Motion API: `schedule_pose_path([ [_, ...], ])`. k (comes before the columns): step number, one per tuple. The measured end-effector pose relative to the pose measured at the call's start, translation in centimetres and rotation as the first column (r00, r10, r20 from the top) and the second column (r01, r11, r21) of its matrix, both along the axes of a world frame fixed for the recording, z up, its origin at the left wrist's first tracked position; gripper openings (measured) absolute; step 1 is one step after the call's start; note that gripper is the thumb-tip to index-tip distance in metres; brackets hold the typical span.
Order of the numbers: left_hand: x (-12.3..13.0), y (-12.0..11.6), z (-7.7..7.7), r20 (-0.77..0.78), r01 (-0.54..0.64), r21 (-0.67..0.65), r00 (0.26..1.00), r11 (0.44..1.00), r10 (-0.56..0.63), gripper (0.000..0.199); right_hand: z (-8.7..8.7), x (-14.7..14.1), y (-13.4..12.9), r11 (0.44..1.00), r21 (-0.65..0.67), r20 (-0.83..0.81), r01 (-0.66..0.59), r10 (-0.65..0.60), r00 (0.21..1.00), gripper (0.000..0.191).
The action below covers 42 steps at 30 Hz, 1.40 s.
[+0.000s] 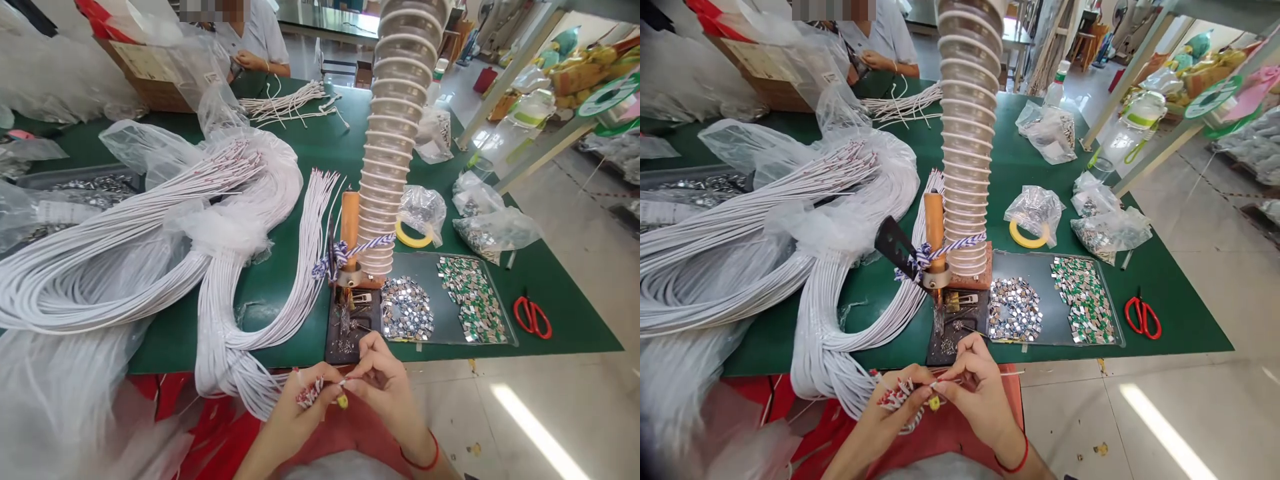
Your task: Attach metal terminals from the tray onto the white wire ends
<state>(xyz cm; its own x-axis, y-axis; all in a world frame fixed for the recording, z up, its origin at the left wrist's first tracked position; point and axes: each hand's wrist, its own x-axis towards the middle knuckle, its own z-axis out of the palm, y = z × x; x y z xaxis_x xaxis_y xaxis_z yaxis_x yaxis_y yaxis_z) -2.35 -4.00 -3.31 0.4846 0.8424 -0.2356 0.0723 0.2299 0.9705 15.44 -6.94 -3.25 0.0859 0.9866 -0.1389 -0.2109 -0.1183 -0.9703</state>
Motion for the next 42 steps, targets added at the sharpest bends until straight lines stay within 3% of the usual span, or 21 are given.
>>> schedule_pose_path([
  [5, 0.4, 0.2, 0.0, 0.018, -0.118, 0.138, 0.993, 0.983, 0.117, 0.042, 0.3, -0.9, -0.3, 0.996, 0.076, 0.065, 0.035, -0.04, 0.997, 0.03],
  [9, 0.4, 0.6, 0.3, -0.02, -0.168, 0.174, 0.985, 0.97, 0.174, 0.032, 2.2, -0.5, -0.2, 0.976, 0.219, 0.349, -0.012, -0.066, 0.935, 0.021],
  [12, 0.4, 1.2, 0.4, -0.03, -0.13, 0.204, 0.99, 0.97, 0.139, 0.024, 3.4, 2.1, 0.2, 0.958, 0.287, 0.541, -0.016, -0.148, 0.828, 0.018],
  [15, 0.4, 2.0, 0.2, 0.043, -0.086, 0.193, 0.996, 0.977, 0.08, 0.022, 3.3, 6.6, 1.2, 0.942, 0.307, 0.703, 0.135, -0.32, 0.635, 0.016],
  [17, 0.4, 2.4, 0.0, 0.06, -0.064, 0.191, 0.997, 0.98, 0.053, 0.02, 2.6, 9.4, 2.1, 0.948, 0.242, 0.808, 0.204, -0.314, 0.498, 0.014],
  [20, 0.5, 3.1, -0.1, 0.039, -0.034, 0.196, 0.999, 0.98, 0.027, 0.016, 1.4, 11.8, 3.3, 0.963, 0.151, 0.869, 0.223, -0.237, 0.434, 0.012],
  [25, 0.4, 3.4, -0.8, 0.085, -0.075, 0.163, 0.994, 0.984, 0.062, 0.016, 0.4, 11.9, 4.2, 0.97, 0.144, 0.87, 0.196, -0.219, 0.443, 0.019],
  [28, 0.1, 3.6, -0.9, 0.035, -0.018, 0.145, 0.999, 0.989, 0.013, 0.016, 0.6, 11.5, 3.8, 0.962, 0.151, 0.859, 0.229, -0.242, 0.452, 0.02],
  [30, 0.0, 3.7, -0.7, -0.001, 0.018, 0.137, 1.0, 0.99, -0.018, 0.016, 0.9, 10.9, 3.3, 0.962, 0.135, 0.821, 0.236, -0.242, 0.516, 0.022],
  [34, 0.2, 3.8, 0.1, 0.024, -0.008, 0.073, 1.0, 0.997, 0.006, 0.02, 2.1, 7.8, 2.2, 0.996, 0.052, 0.617, 0.076, -0.092, 0.782, 0.02],
  [38, 0.8, 3.5, 0.7, 0.048, -0.108, 0.01, 0.993, 0.994, 0.108, 0.023, 2.8, 4.0, 1.7, 0.989, 0.032, 0.554, -0.147, 0.105, 0.826, 0.01],
  [40, 0.9, 3.4, 0.8, 0.054, -0.156, 0.007, 0.986, 0.988, 0.155, 0.024, 2.8, 2.7, 1.7, 0.982, 0.018, 0.501, -0.186, 0.152, 0.852, 0.008],
  [42, 0.9, 3.5, 0.8, 0.049, -0.124, 0.025, 0.991, 0.992, 0.123, 0.023, 2.5, 1.9, 1.8, 0.983, 0.011, 0.456, -0.184, 0.159, 0.876, 0.008],
])
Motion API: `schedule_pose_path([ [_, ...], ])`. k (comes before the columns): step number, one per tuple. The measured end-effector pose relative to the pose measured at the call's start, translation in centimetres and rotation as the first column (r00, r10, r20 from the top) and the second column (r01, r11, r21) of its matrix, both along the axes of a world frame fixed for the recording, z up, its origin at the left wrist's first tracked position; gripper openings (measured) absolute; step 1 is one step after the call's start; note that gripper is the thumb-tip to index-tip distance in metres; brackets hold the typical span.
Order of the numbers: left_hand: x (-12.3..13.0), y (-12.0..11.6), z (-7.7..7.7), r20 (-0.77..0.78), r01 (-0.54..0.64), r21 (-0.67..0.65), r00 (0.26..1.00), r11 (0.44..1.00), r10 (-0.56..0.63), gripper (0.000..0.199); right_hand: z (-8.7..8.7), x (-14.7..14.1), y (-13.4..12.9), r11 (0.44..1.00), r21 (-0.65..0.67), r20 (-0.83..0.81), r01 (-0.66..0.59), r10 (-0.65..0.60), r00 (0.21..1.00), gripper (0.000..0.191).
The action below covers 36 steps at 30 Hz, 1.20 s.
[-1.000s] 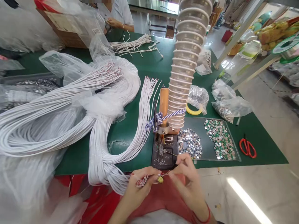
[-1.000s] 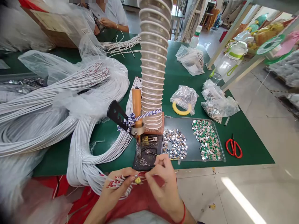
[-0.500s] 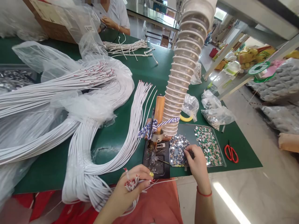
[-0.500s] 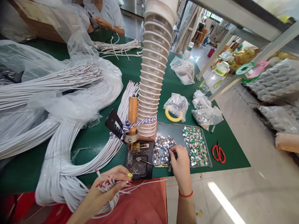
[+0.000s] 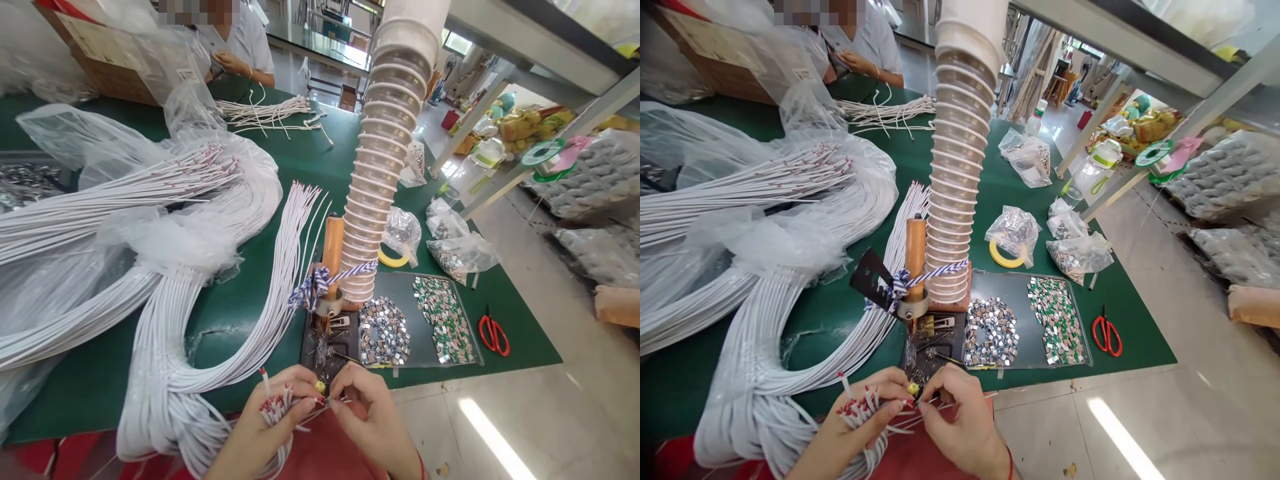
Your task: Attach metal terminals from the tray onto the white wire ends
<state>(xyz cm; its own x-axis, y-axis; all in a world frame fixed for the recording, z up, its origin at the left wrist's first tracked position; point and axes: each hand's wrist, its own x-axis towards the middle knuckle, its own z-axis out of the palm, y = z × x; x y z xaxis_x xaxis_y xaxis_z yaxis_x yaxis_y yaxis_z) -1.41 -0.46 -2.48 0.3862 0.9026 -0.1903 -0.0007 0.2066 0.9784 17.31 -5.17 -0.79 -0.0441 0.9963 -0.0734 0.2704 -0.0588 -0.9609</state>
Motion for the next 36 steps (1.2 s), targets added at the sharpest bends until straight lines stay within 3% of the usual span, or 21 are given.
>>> schedule_pose_path([
  [9, -0.2, -0.7, -1.5, -0.019, -0.019, 0.066, 1.0, 0.998, 0.02, 0.026, -1.5, -0.6, -0.1, 0.995, -0.002, -0.09, 0.104, -0.104, 0.991, 0.008],
  [16, 0.4, -0.8, -0.5, -0.053, -0.028, 0.126, 0.998, 0.992, 0.035, 0.019, -2.0, -0.6, -0.3, 0.986, 0.001, -0.11, 0.169, -0.168, 0.98, 0.01],
  [26, 0.6, -0.8, 0.0, -0.036, -0.075, 0.043, 0.996, 0.996, 0.077, 0.018, -2.2, -0.4, -0.3, 0.989, 0.043, -0.123, 0.143, -0.137, 0.983, 0.008],
  [36, 1.0, -1.0, -0.2, -0.049, -0.133, 0.126, 0.989, 0.983, 0.14, 0.016, -1.9, -0.8, -0.5, 0.991, 0.052, -0.062, 0.126, -0.123, 0.991, 0.011],
])
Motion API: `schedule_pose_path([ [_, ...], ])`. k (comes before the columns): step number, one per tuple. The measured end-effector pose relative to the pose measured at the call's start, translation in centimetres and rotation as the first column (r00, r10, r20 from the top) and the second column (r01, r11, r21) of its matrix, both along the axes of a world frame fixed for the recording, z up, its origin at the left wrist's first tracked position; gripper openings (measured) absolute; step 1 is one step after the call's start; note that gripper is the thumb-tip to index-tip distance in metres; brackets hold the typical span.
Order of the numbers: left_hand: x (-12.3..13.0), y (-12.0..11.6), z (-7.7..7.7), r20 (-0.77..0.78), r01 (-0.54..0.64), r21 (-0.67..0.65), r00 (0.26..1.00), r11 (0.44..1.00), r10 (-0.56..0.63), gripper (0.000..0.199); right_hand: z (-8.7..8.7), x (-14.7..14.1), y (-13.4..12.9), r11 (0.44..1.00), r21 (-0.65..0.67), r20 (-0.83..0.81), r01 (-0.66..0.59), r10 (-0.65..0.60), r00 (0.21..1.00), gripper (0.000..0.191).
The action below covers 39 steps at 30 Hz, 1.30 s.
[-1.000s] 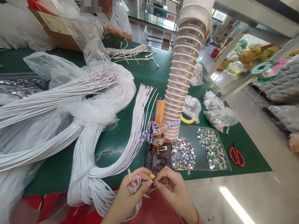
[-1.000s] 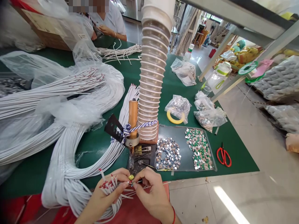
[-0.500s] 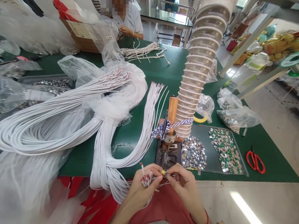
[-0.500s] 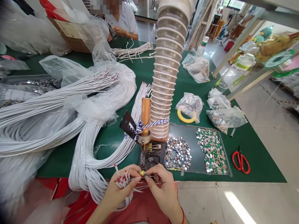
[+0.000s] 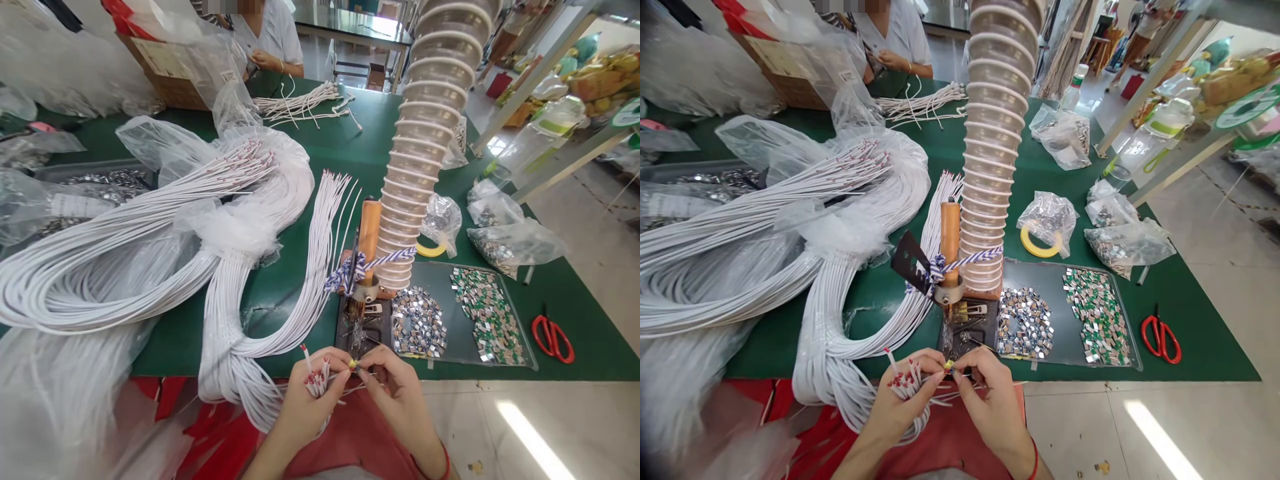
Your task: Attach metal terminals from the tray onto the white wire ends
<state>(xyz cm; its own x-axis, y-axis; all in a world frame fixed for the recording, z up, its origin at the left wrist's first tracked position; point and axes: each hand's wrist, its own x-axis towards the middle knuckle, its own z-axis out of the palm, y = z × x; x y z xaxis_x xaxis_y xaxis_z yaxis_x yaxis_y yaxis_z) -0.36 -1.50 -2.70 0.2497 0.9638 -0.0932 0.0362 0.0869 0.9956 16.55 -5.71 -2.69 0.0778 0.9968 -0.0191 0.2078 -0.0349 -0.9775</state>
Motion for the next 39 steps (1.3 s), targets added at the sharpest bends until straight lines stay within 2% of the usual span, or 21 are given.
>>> schedule_pose_path([
  [5, -0.3, -0.1, 0.2, -0.041, 0.039, -0.007, 0.998, 0.999, -0.04, 0.017, 0.2, 0.2, 0.1, 0.998, 0.047, 0.012, -0.036, 0.036, 0.999, 0.009],
  [11, -0.4, 0.2, 0.4, -0.051, 0.083, -0.013, 0.995, 0.996, -0.084, 0.019, 0.3, 0.3, 0.0, 0.996, 0.039, 0.017, -0.074, 0.074, 0.997, 0.007],
  [13, -0.3, 0.3, 0.5, -0.051, 0.07, 0.0, 0.996, 0.998, -0.07, 0.019, 0.0, 0.2, -0.2, 0.999, 0.04, -0.038, -0.013, 0.014, 0.999, 0.012],
  [17, -0.2, 0.3, 0.8, -0.08, 0.048, 0.052, 0.996, 0.998, -0.043, 0.019, -1.0, 0.3, -0.5, 0.968, 0.061, -0.236, 0.244, -0.224, 0.946, 0.017],
  [19, -0.3, 0.2, 0.8, -0.092, 0.045, 0.074, 0.995, 0.996, -0.038, 0.019, -1.1, 0.5, -0.5, 0.959, 0.061, -0.259, 0.278, -0.254, 0.932, 0.026],
  [26, -0.4, 0.4, 0.8, -0.11, 0.03, 0.142, 0.994, 0.989, -0.014, 0.019, 0.2, 0.5, -0.2, 0.983, 0.095, -0.062, 0.158, -0.153, 0.986, 0.029],
  [31, -0.2, 0.6, 1.0, -0.105, 0.015, 0.194, 0.994, 0.981, 0.006, 0.019, 0.0, -0.2, 0.4, 0.982, 0.073, -0.011, 0.173, -0.173, 0.985, 0.031],
  [35, 0.1, 0.8, 1.2, -0.122, 0.018, 0.247, 0.992, 0.969, 0.013, 0.02, -0.2, -0.5, 0.6, 0.979, 0.139, -0.037, 0.147, -0.143, 0.989, 0.025],
  [39, 0.3, 0.9, 1.3, -0.125, -0.004, 0.29, 0.991, 0.957, 0.042, 0.02, -0.4, -0.9, 0.4, 0.98, 0.142, -0.096, 0.142, -0.129, 0.987, 0.015],
])
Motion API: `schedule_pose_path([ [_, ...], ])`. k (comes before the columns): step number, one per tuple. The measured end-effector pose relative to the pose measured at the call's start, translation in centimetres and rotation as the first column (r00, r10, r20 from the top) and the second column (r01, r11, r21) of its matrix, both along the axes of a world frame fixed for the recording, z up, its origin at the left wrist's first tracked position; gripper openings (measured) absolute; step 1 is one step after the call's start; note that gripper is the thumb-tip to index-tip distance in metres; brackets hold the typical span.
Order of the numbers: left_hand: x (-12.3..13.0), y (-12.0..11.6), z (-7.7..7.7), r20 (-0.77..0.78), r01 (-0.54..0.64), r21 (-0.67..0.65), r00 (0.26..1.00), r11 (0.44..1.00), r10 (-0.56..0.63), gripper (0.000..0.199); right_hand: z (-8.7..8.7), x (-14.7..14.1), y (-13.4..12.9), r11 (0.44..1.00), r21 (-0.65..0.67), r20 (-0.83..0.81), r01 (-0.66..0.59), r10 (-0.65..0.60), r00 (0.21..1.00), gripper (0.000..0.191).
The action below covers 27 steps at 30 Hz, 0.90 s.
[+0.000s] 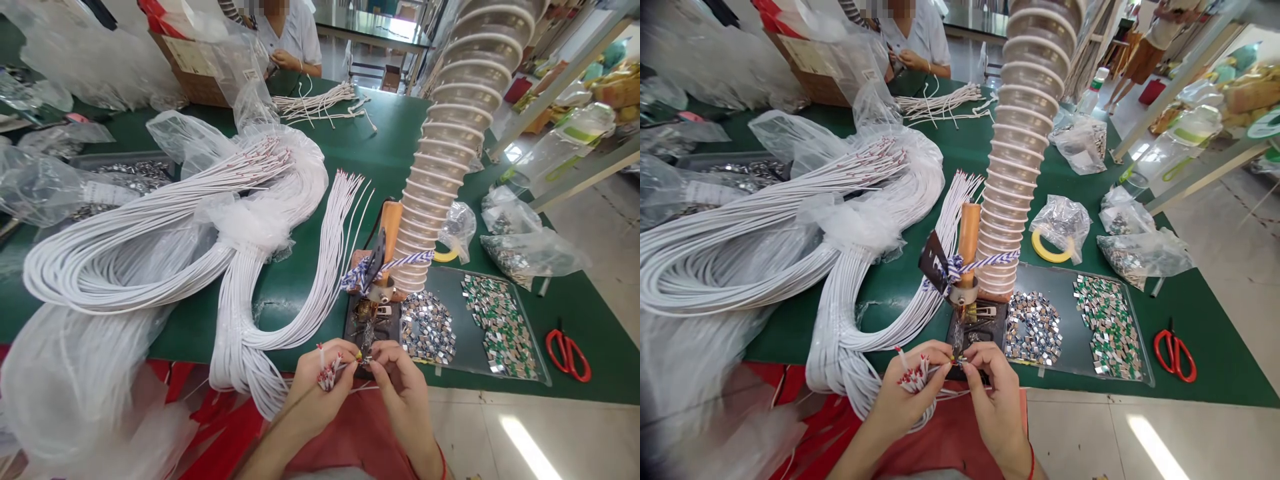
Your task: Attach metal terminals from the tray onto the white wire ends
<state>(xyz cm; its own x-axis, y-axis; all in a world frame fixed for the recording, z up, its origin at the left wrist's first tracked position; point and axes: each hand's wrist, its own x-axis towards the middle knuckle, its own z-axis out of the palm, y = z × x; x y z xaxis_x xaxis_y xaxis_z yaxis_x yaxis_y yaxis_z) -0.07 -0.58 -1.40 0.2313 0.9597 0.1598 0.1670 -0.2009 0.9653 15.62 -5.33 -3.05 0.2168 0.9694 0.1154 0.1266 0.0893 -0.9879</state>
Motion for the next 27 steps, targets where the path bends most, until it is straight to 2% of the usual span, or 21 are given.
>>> schedule_pose_path([
  [9, -0.1, -0.2, 0.9, 0.004, -0.004, 0.016, 1.0, 1.0, 0.004, 0.02, 0.5, -0.6, 0.0, 0.998, 0.038, -0.044, 0.046, -0.044, 0.998, 0.016],
  [19, -0.1, -0.4, 0.3, -0.011, 0.016, 0.058, 1.0, 0.998, -0.015, 0.019, 0.1, -0.8, 0.4, 0.997, 0.058, -0.078, 0.048, -0.044, 0.996, 0.015],
  [22, -0.1, -0.5, 0.2, -0.021, 0.005, 0.061, 1.0, 0.998, -0.003, 0.019, -0.1, -0.8, 0.2, 0.997, 0.061, -0.035, 0.054, -0.052, 0.998, 0.015],
  [27, 0.0, -0.6, 0.1, -0.045, -0.038, 0.042, 0.998, 0.998, 0.04, 0.019, -0.2, 0.2, -0.7, 0.991, 0.059, 0.147, 0.123, -0.13, 0.981, 0.018],
])
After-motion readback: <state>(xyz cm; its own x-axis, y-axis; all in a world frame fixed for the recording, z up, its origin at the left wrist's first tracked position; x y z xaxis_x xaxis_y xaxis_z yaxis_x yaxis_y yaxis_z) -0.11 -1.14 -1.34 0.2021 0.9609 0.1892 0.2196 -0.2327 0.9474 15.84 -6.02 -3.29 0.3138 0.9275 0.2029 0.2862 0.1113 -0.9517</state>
